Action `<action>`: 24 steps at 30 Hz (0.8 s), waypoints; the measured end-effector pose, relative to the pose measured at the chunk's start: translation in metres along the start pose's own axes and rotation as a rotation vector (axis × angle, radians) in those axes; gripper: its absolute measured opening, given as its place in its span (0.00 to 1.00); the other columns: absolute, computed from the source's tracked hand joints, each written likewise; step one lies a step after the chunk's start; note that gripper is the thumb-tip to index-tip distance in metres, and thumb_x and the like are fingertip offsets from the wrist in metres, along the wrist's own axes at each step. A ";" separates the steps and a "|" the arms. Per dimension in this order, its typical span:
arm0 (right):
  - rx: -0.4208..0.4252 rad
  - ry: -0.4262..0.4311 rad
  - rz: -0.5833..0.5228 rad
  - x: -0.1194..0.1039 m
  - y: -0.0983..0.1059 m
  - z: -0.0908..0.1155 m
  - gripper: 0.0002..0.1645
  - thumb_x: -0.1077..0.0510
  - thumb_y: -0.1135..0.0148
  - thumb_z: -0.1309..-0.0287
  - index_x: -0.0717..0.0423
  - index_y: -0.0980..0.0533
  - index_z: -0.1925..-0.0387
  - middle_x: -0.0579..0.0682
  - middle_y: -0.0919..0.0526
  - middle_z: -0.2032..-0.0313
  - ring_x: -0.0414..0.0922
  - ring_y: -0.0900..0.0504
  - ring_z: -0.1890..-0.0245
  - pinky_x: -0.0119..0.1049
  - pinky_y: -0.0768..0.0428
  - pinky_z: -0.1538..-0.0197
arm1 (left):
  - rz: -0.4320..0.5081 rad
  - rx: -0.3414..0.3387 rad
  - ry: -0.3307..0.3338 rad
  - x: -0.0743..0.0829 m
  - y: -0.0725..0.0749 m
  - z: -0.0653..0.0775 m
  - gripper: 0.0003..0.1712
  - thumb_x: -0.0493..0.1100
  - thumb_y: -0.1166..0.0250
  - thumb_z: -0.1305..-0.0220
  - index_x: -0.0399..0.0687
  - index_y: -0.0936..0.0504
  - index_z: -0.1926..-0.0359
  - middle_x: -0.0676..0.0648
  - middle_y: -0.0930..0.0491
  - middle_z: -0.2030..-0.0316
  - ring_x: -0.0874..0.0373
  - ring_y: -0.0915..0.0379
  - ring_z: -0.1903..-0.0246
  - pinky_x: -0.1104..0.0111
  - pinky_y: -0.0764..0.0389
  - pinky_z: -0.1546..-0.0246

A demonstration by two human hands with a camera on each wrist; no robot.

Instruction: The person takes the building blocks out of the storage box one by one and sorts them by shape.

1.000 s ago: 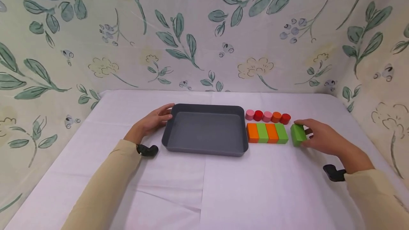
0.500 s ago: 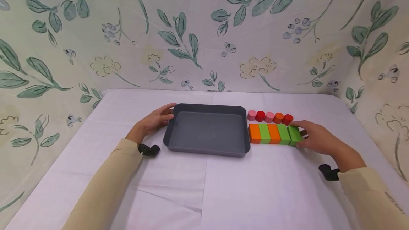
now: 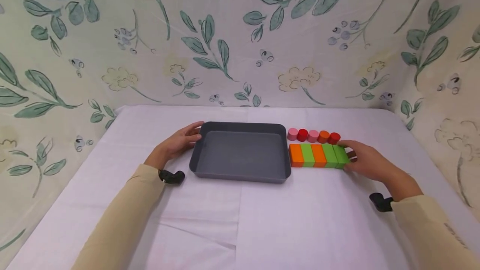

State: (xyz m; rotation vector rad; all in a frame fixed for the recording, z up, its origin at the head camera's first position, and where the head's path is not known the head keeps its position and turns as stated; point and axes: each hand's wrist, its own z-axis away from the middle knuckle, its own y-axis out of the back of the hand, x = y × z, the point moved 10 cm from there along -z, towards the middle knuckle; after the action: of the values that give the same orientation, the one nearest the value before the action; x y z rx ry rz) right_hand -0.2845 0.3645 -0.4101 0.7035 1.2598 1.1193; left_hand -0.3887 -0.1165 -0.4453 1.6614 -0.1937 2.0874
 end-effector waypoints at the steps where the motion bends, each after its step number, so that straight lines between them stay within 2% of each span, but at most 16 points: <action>1: -0.004 -0.011 -0.004 0.001 -0.001 0.000 0.43 0.63 0.33 0.45 0.69 0.41 0.32 0.77 0.35 0.37 0.74 0.28 0.44 0.62 0.18 0.47 | -0.001 -0.002 0.003 -0.001 0.000 0.000 0.38 0.40 0.42 0.28 0.60 0.46 0.23 0.44 0.47 0.22 0.45 0.47 0.24 0.48 0.46 0.22; 5: -0.005 -0.033 -0.013 0.005 -0.003 0.000 0.42 0.61 0.33 0.44 0.68 0.41 0.32 0.76 0.35 0.37 0.74 0.29 0.43 0.63 0.20 0.46 | 0.007 -0.005 -0.005 0.000 0.001 0.000 0.37 0.40 0.43 0.28 0.60 0.45 0.23 0.44 0.47 0.22 0.45 0.47 0.24 0.48 0.46 0.22; 11: -0.004 0.011 -0.010 0.003 -0.007 0.008 0.40 0.62 0.36 0.41 0.68 0.41 0.32 0.76 0.33 0.38 0.73 0.27 0.44 0.63 0.20 0.46 | -0.003 -0.028 -0.007 -0.003 -0.002 -0.001 0.37 0.40 0.43 0.27 0.60 0.46 0.23 0.42 0.47 0.22 0.44 0.47 0.24 0.48 0.45 0.22; 19: -0.014 0.038 -0.003 -0.002 -0.007 0.008 0.41 0.62 0.37 0.41 0.67 0.41 0.30 0.76 0.34 0.37 0.73 0.28 0.44 0.62 0.18 0.46 | -0.005 0.000 -0.002 -0.003 0.002 0.001 0.36 0.40 0.43 0.28 0.60 0.44 0.23 0.44 0.46 0.23 0.45 0.46 0.24 0.48 0.45 0.22; 24: -0.011 0.051 0.008 -0.004 -0.004 0.013 0.41 0.61 0.36 0.42 0.67 0.40 0.30 0.76 0.33 0.38 0.71 0.26 0.46 0.59 0.16 0.50 | -0.003 -0.002 0.010 -0.004 0.000 0.000 0.37 0.41 0.41 0.28 0.62 0.43 0.23 0.45 0.46 0.23 0.46 0.46 0.24 0.49 0.44 0.22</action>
State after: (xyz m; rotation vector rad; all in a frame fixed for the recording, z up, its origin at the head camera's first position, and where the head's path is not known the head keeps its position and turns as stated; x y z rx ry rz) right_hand -0.2708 0.3618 -0.4092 0.6757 1.2935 1.1562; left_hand -0.3879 -0.1173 -0.4490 1.6482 -0.1899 2.0925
